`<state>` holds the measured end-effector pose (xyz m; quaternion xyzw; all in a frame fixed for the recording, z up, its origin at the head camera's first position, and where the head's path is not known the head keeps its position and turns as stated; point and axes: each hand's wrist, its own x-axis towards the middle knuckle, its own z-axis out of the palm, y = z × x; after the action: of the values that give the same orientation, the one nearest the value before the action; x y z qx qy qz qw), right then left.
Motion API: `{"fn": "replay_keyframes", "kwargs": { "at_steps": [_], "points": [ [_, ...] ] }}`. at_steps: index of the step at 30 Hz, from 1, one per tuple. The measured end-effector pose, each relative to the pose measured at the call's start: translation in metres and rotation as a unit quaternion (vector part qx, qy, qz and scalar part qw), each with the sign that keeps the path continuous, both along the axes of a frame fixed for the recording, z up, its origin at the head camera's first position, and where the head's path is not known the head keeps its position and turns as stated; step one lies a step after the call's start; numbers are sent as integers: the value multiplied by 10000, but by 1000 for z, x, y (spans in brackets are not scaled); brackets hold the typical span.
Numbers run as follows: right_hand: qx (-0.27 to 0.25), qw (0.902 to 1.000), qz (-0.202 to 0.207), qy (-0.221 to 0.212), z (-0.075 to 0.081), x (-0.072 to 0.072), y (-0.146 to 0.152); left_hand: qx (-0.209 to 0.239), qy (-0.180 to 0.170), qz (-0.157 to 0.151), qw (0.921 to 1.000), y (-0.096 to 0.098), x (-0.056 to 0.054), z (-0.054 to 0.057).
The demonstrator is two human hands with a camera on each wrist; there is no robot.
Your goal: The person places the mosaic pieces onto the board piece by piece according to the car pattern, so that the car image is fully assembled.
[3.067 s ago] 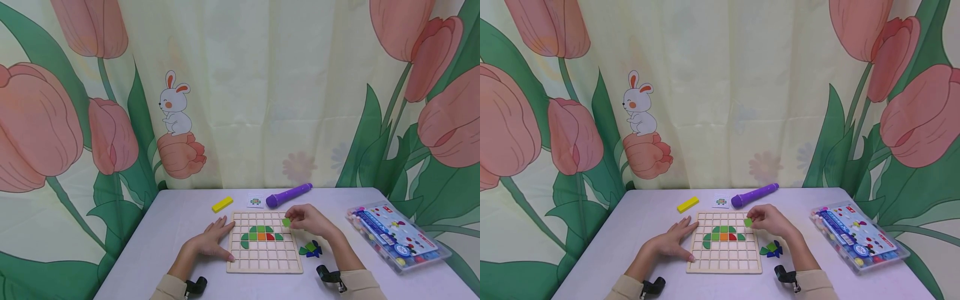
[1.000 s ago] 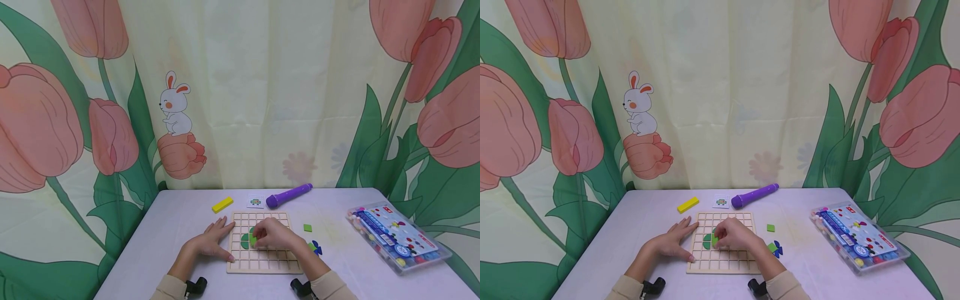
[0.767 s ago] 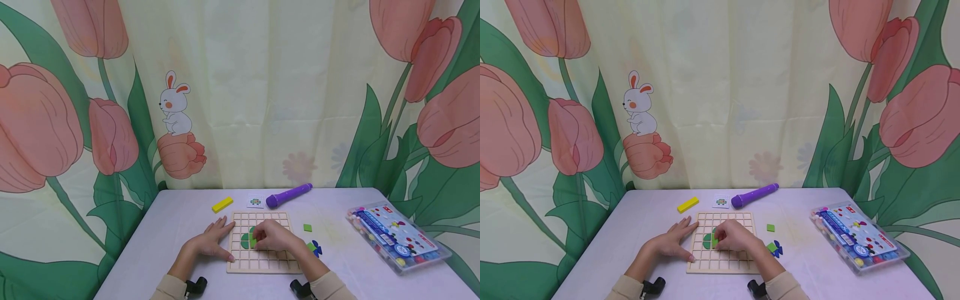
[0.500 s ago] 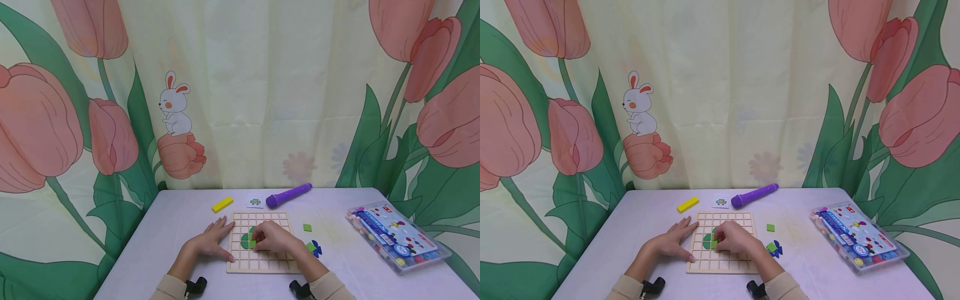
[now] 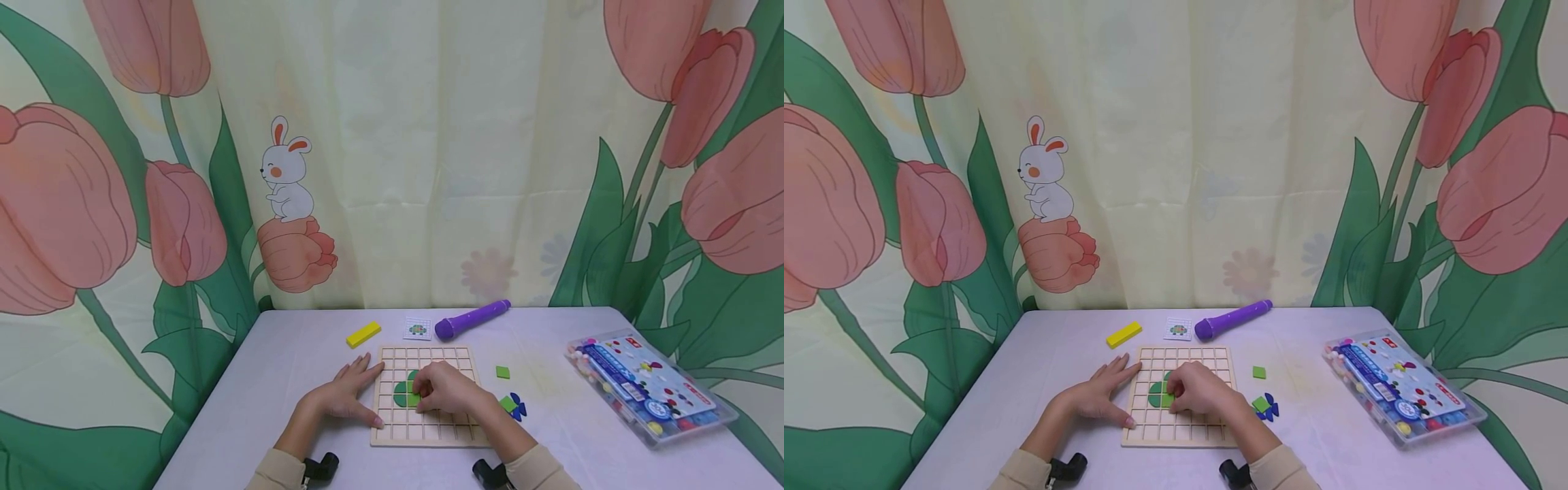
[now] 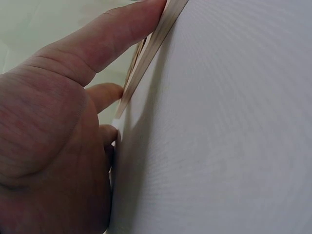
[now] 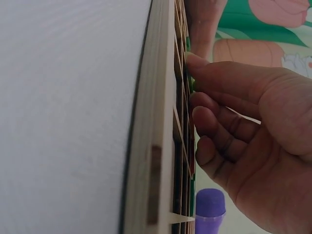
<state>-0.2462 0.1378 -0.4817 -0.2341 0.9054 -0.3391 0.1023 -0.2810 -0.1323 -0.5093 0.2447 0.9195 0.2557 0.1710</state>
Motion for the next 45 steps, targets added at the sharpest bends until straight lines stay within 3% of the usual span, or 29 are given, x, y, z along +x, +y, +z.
{"fn": "replay_keyframes", "kwargs": {
  "at_steps": [5,10,30,45],
  "points": [
    [-48,9999,85,92,-1,-1,2,36,-37,-35,10000,0,0,0],
    [53,9985,75,541,0,-4,9,60,-57,-17,10000,0,-1,-2],
    [-417,9914,-814,940,21,-11,59,90,-16,66,9999,1,0,-1],
    [-254,9845,-1604,658,25,-15,98,47,-63,115,9999,1,-1,-2]
  ]
}}
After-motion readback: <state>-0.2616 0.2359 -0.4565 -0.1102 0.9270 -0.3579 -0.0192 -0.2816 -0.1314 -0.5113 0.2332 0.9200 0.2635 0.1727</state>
